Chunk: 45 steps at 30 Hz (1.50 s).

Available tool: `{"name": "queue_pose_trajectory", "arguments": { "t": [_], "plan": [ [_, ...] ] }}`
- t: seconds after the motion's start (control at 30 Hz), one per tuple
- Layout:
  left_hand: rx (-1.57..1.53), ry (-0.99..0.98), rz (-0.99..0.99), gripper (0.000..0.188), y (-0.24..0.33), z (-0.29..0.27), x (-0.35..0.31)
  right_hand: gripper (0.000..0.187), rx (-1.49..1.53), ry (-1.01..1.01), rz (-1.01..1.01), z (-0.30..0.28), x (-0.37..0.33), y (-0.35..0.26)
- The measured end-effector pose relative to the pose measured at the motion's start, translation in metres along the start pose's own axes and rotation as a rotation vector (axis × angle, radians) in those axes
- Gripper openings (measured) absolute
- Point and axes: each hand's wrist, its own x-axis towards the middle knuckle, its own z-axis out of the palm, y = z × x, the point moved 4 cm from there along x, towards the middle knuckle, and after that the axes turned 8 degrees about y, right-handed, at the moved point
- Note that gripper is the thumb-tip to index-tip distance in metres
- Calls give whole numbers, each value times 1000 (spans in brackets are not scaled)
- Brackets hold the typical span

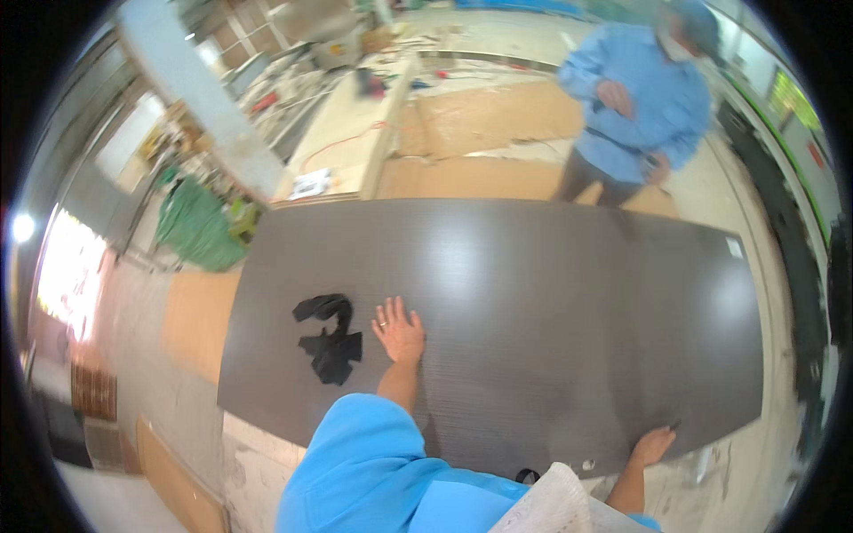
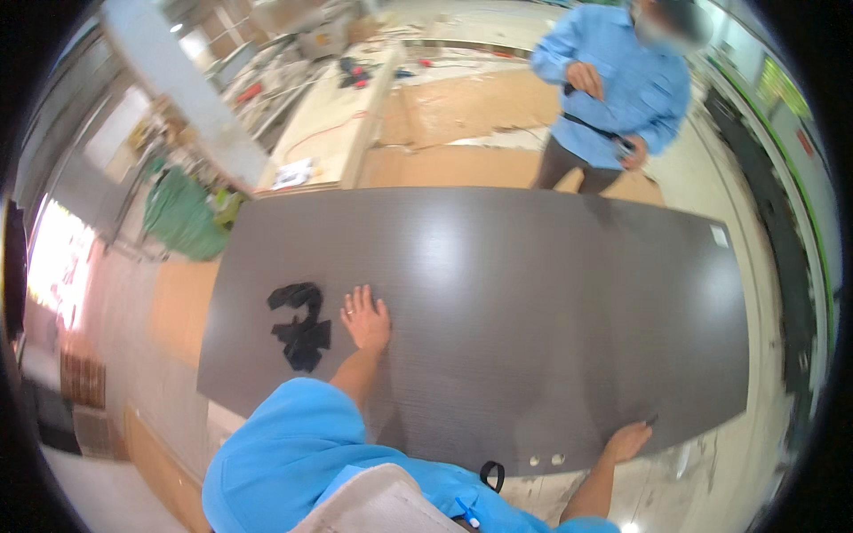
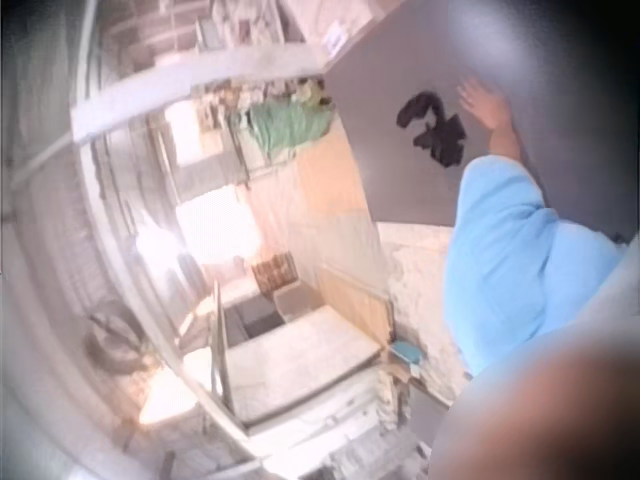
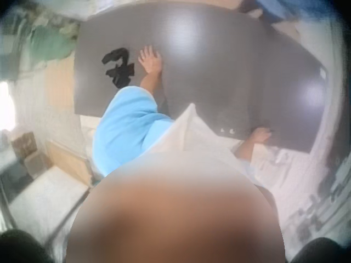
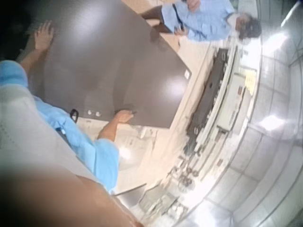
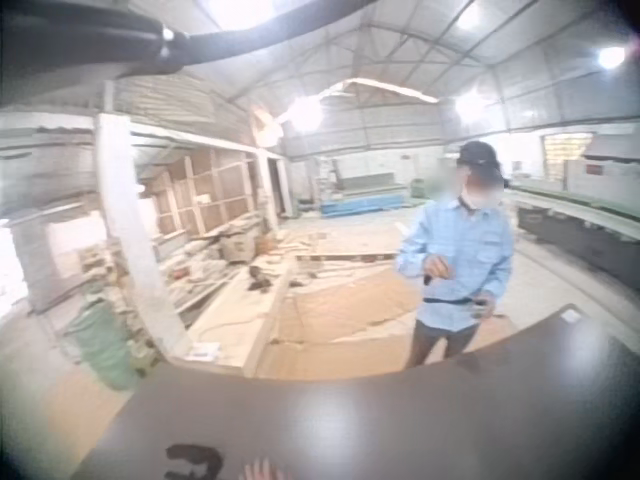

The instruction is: The person scrapes a large grey sheet with a small metal tool, moving along the edges and surface. They pause to wipe the sheet with a black cloth and continue scraping. Another person stands nearby and briefly marks the sheet.

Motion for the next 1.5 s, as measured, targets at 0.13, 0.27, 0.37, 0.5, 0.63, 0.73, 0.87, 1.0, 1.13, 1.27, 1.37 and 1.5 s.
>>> {"name": "queue_pose_trajectory", "arguments": {
  "t": [0.13, 0.27, 0.37, 0.5, 0.63, 0.73, 0.87, 1.0, 1.13, 1.27, 1.37, 1.5],
  "plan": [
    [14, -11, 29, 59, 4, 1, -1, 39, -165, 60, -213, -4, -6, -11],
    [46, -11, 27, 58, 5, -3, -3, 37, 43, 56, 22, -9, -7, -14],
    [15, -32, 14, 59, 5, -2, -2, 34, -32, 43, 100, -17, -8, -25],
    [14, 10, 42, 59, 6, -3, -2, 35, 22, 13, 128, -27, -10, -30],
    [23, 14, 53, 60, 4, -1, -5, 37, 199, 53, 72, -28, -10, -23],
    [-7, -5, 63, 62, 0, -4, -6, 36, 330, 104, 125, -32, -22, -15],
    [-212, -8, 184, 60, -1, -15, -9, 35, 758, 44, 206, -56, -84, -15],
    [-724, -139, 116, 51, -3, -20, -67, 31, 939, -317, 248, -89, -183, -26],
    [-1146, -798, 47, 38, 30, -32, -208, 32, 1098, -634, 281, -128, -279, -28],
    [-1052, -1344, 225, 37, 68, -71, -350, 29, 1084, -888, 209, -150, -326, -30],
    [-1081, -1591, -129, 34, 77, -89, -380, 27, 1014, -808, -35, -166, -315, -30],
    [-962, -1562, 219, 25, 89, -103, -363, 26, 712, -786, -409, -181, -292, -20]
  ]
}}
